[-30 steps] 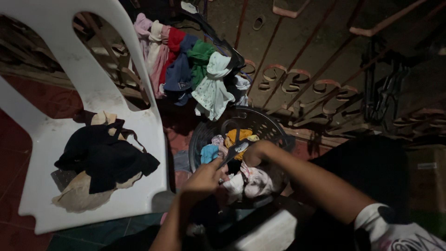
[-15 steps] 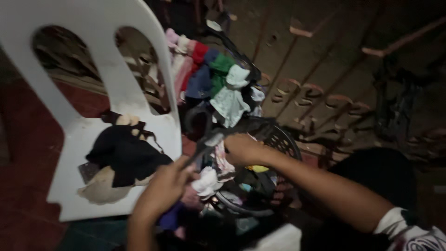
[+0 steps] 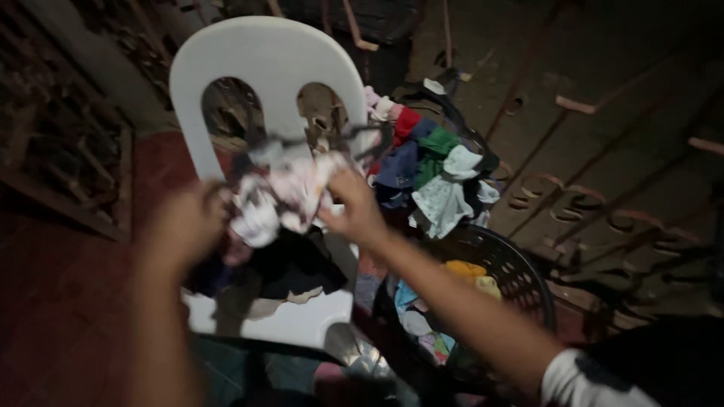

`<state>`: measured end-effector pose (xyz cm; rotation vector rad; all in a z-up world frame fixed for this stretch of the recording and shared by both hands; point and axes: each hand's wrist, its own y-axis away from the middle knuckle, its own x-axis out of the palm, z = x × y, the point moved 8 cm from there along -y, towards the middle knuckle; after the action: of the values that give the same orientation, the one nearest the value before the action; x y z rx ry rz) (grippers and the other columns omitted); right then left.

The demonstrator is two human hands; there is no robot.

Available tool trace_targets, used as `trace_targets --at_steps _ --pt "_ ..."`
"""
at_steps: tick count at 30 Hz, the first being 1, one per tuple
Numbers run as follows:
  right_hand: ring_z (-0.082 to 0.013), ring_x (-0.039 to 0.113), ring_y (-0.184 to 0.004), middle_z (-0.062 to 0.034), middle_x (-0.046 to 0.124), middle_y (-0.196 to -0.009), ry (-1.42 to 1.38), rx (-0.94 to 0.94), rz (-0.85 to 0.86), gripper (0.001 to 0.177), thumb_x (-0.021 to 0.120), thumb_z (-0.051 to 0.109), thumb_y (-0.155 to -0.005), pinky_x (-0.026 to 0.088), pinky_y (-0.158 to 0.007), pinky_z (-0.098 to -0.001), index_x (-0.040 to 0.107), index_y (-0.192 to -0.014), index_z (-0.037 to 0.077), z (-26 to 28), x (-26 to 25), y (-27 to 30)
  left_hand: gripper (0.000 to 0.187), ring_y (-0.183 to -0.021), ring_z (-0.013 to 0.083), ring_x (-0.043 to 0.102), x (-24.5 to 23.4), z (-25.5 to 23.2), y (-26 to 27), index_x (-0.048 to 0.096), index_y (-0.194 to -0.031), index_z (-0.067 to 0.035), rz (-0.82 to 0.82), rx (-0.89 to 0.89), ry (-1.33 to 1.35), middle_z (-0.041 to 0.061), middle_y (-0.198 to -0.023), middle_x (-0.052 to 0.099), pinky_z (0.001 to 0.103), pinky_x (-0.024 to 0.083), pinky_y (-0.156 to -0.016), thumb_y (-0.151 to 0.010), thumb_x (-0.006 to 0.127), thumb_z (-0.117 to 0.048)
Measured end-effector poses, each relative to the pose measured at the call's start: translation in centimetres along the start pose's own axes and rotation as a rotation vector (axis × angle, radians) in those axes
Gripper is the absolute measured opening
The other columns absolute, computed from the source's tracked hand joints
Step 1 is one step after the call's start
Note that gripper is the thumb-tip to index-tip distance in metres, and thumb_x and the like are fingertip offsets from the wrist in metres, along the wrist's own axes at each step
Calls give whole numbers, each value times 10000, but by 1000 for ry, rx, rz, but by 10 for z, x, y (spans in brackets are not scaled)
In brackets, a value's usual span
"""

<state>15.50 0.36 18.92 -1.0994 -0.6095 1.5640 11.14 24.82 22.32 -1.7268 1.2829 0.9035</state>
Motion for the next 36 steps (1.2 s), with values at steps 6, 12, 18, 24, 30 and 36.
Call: trace_targets --at_steps 6,12,18,24,30,36 --pt "-380 498 -1039 -168 618 -1187 411 708 425 344 737 279 -791 380 -884 -483 749 -1123 187 -50 60 147 380 -1069 436 667 139 81 55 687 -1256 -207 118 -415 13 185 -1143 714 535 519 -909 -944 558 -381" --pt "-304 586 -1061 -80 741 -1049 362 519 744 199 635 292 -919 386 -951 -510 755 -961 139 -53 75 208 406 -1086 453 674 193 127 72 653 -1342 -261 166 -560 -47 222 -1141 722 548 513 -940 -967 550 -379" --pt "-405 610 -1121 -194 702 -1140 206 47 552 189 643 212 -890 438 -922 -478 685 -875 29 -5 51 211 385 -1065 479 655 208 127 69 644 -1299 -191 119 -522 24 259 -1120 708 561 508 -898 -940 572 -308" --pt "-434 649 -939 -240 659 -969 68 623 447 295 527 124 -961 518 -839 -510 700 -1181 33 -66 71 197 304 -1002 452 668 175 100 73 625 -1119 -48 -94 -355 133 223 -1012 731 544 509 -869 -864 689 -201" --pt "-414 700 -757 -222 712 -799 271 627 317 313 650 242 -924 537 -681 -507 691 -1200 100 -70 72 171 300 -1032 406 642 146 12 83 636 -1120 -3 -342 8 218 202 -1094 660 486 507 -879 -838 680 -97" --pt "-366 721 -724 -168 731 -768 371 593 336 463 737 285 -767 566 -701 -474 723 -1214 162 -75 75 170 324 -1033 440 603 196 -16 73 642 -1137 22 -120 139 400 221 -1118 632 480 492 -882 -839 714 -82"
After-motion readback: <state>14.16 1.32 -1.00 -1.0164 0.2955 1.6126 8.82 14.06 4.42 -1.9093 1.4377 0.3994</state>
